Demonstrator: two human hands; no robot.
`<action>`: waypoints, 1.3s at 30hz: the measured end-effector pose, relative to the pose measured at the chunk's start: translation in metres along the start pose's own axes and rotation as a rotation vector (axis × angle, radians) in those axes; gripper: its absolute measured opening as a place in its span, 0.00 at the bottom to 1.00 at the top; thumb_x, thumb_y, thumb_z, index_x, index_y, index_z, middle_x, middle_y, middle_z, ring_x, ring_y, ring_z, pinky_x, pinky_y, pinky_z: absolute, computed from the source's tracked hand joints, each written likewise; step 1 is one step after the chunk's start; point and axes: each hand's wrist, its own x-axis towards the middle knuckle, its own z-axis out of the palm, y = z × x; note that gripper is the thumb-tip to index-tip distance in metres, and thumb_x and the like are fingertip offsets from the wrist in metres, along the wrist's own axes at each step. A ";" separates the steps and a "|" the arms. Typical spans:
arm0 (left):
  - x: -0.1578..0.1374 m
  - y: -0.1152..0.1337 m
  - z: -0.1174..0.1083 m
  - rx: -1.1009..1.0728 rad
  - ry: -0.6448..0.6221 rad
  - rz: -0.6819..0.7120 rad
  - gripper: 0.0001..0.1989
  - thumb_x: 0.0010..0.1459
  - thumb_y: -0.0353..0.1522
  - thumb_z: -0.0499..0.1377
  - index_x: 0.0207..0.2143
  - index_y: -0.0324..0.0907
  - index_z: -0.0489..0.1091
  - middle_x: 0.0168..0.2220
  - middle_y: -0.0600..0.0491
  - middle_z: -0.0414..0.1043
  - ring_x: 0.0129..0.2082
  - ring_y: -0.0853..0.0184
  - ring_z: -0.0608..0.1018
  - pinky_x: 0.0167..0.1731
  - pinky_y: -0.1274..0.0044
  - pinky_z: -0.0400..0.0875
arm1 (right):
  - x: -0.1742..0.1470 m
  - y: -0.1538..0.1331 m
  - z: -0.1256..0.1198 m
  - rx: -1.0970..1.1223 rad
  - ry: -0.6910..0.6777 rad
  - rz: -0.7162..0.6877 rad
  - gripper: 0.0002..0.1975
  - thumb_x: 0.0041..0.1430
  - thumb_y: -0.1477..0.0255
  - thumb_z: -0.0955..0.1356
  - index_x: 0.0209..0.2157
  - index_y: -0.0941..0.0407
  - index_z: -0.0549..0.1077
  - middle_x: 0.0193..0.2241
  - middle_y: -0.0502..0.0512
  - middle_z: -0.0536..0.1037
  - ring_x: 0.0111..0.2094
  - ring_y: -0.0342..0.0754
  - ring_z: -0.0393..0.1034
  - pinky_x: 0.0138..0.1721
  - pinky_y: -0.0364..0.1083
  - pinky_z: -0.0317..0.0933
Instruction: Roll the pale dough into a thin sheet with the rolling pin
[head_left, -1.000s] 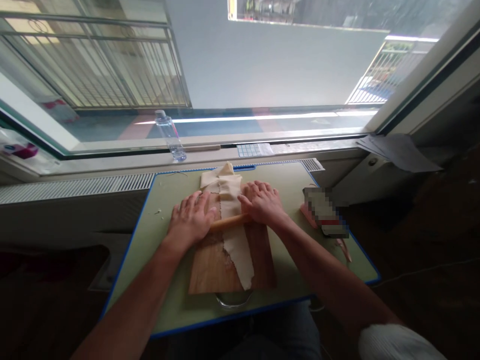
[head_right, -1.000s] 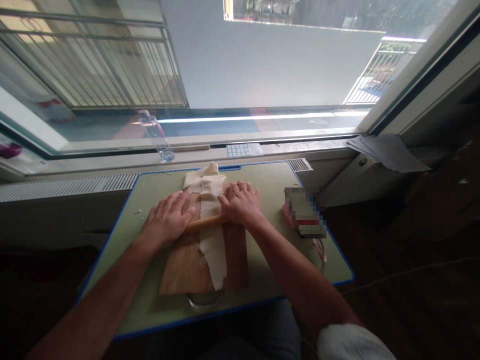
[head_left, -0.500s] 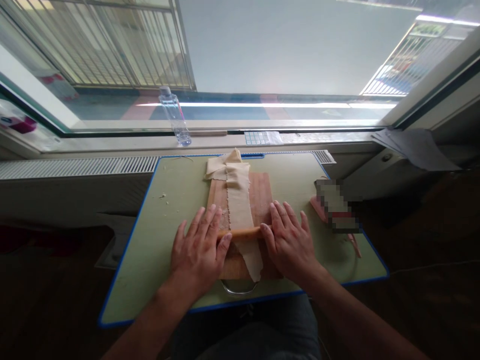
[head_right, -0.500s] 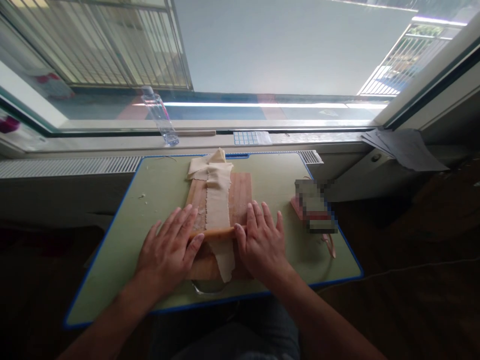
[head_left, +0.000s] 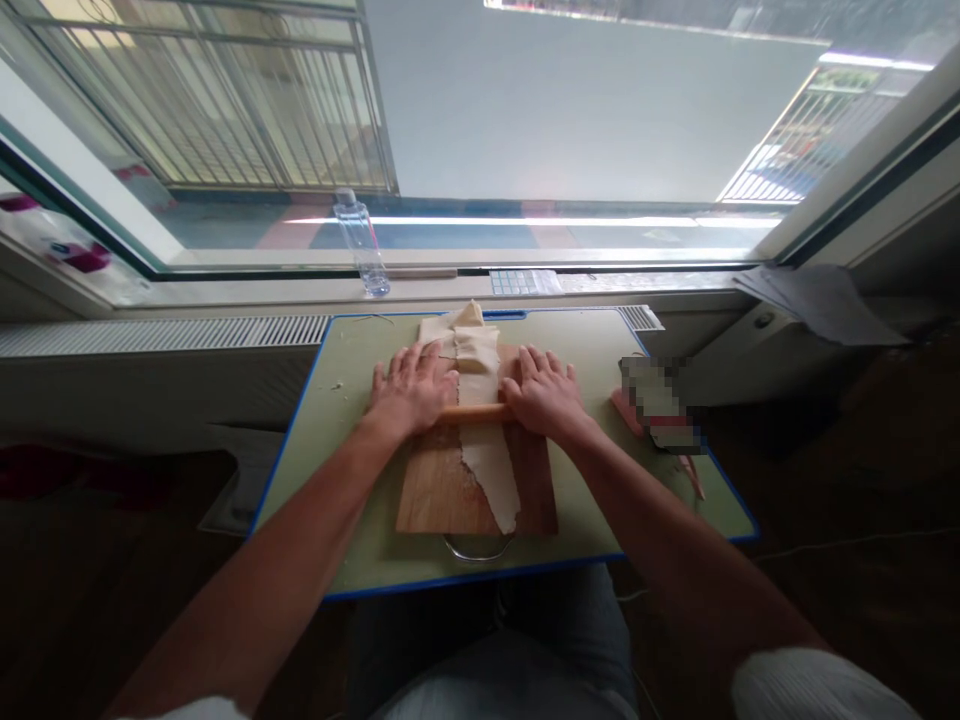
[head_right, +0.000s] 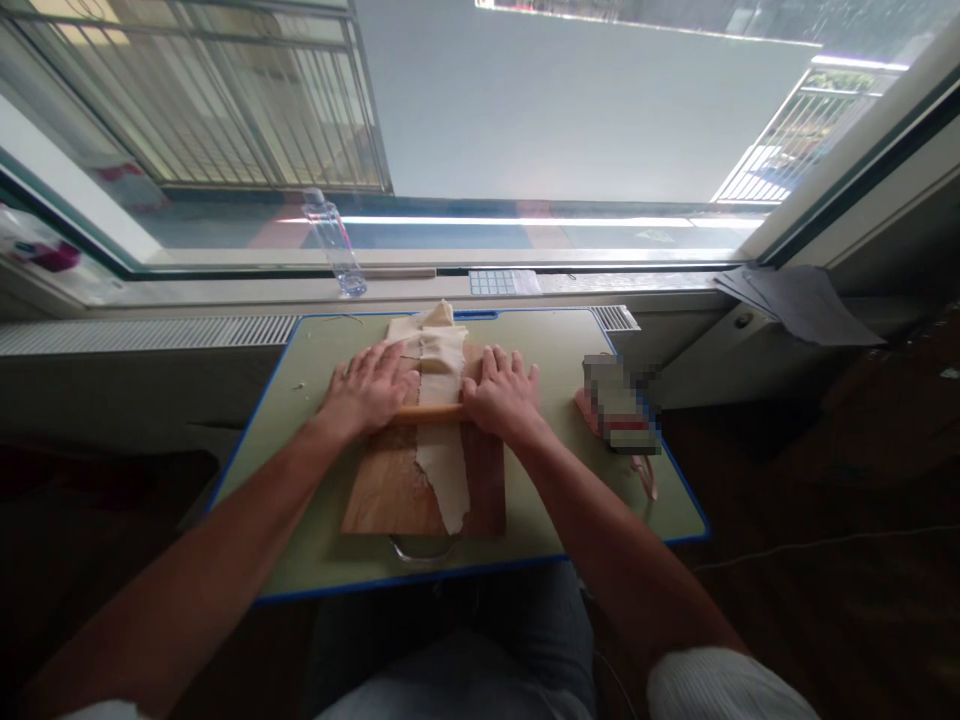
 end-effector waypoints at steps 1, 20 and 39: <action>-0.018 0.001 0.003 0.010 0.022 0.012 0.39 0.73 0.52 0.41 0.79 0.47 0.47 0.80 0.46 0.45 0.78 0.48 0.53 0.74 0.46 0.46 | -0.018 0.001 0.004 -0.026 0.042 -0.015 0.38 0.74 0.57 0.57 0.78 0.60 0.53 0.78 0.61 0.52 0.77 0.66 0.44 0.74 0.69 0.40; -0.012 0.016 0.004 0.045 0.080 0.064 0.35 0.74 0.47 0.45 0.76 0.42 0.56 0.78 0.41 0.51 0.77 0.48 0.56 0.73 0.49 0.52 | -0.011 -0.009 -0.002 -0.006 -0.044 -0.004 0.36 0.76 0.53 0.57 0.78 0.53 0.53 0.79 0.58 0.48 0.78 0.69 0.39 0.74 0.73 0.38; -0.077 0.021 0.009 0.119 0.057 0.110 0.33 0.75 0.44 0.45 0.78 0.49 0.52 0.79 0.47 0.50 0.77 0.49 0.58 0.73 0.46 0.52 | -0.086 -0.013 0.019 -0.071 0.139 0.002 0.36 0.74 0.60 0.58 0.77 0.58 0.55 0.77 0.58 0.55 0.76 0.67 0.47 0.73 0.71 0.43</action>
